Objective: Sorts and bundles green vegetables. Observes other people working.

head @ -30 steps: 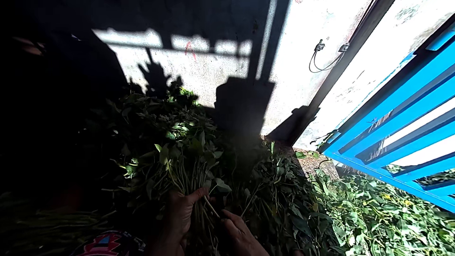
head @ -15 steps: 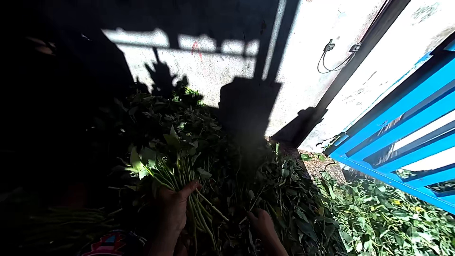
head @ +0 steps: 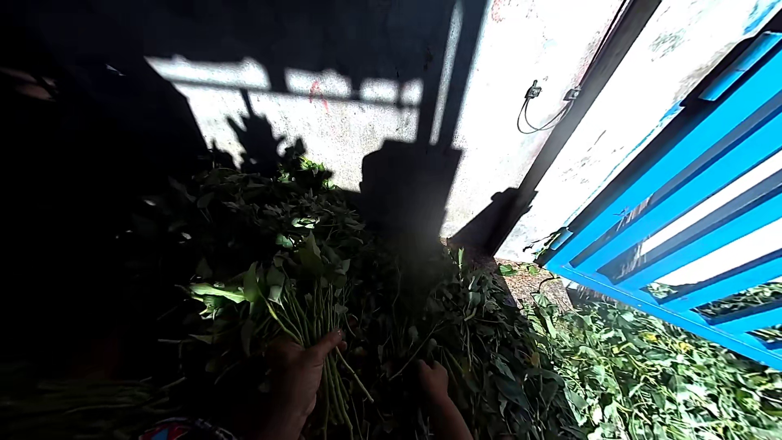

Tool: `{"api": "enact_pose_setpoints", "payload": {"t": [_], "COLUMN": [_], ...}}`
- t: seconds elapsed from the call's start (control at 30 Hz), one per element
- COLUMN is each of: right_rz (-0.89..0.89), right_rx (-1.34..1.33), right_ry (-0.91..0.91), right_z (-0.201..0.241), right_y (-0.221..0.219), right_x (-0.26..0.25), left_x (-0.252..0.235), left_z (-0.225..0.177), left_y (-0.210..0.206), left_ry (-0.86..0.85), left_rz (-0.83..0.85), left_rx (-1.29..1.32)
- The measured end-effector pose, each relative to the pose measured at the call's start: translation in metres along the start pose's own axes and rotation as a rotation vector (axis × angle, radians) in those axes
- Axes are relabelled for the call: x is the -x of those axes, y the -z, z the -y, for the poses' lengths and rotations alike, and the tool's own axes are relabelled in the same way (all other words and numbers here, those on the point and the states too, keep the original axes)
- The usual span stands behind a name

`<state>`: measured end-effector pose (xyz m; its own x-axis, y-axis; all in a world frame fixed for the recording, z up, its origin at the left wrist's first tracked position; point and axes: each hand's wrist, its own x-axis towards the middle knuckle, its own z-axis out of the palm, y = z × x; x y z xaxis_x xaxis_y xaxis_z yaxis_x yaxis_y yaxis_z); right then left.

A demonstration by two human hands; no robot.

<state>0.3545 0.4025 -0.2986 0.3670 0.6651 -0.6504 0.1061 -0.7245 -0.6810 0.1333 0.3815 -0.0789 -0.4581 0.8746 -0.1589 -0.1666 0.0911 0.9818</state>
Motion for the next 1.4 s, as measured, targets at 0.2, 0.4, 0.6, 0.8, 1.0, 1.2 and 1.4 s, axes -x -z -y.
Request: {"api": "enact_pose_setpoints", "payload": {"t": [0.2,0.4,0.6,0.8,1.0,1.2,1.4], "right_rz": [0.014,-0.021,-0.088,-0.187,-0.288,-0.103,-0.038], "right_rx": [0.146,0.241,0.194,0.024,-0.006,-0.111,-0.212], "right_ry": [-0.052,-0.081,-0.054,0.01,0.453,0.74,0.779], "right_z": [0.009,0.015,0.009,0.019,0.024,0.03,0.047], "right_y": [-0.009,-0.011,-0.022,-0.021,-0.015,-0.021,-0.022], "right_x": [-0.018,-0.024,-0.029,-0.016,0.068,0.142,0.163], "left_x": [0.009,0.011,0.013,0.011,0.005,0.003,0.0], "left_z": [0.004,0.004,0.003,0.006,0.023,0.039,0.034], "left_y": [-0.005,-0.008,-0.012,-0.012,-0.016,-0.023,-0.02], "left_ry": [0.022,0.053,0.06,0.056,0.085,0.114,0.065], "left_rz": [0.034,0.015,0.009,0.001,0.025,0.056,-0.073], "left_rx": [-0.009,-0.015,-0.014,-0.044,-0.106,-0.106,-0.063]}}
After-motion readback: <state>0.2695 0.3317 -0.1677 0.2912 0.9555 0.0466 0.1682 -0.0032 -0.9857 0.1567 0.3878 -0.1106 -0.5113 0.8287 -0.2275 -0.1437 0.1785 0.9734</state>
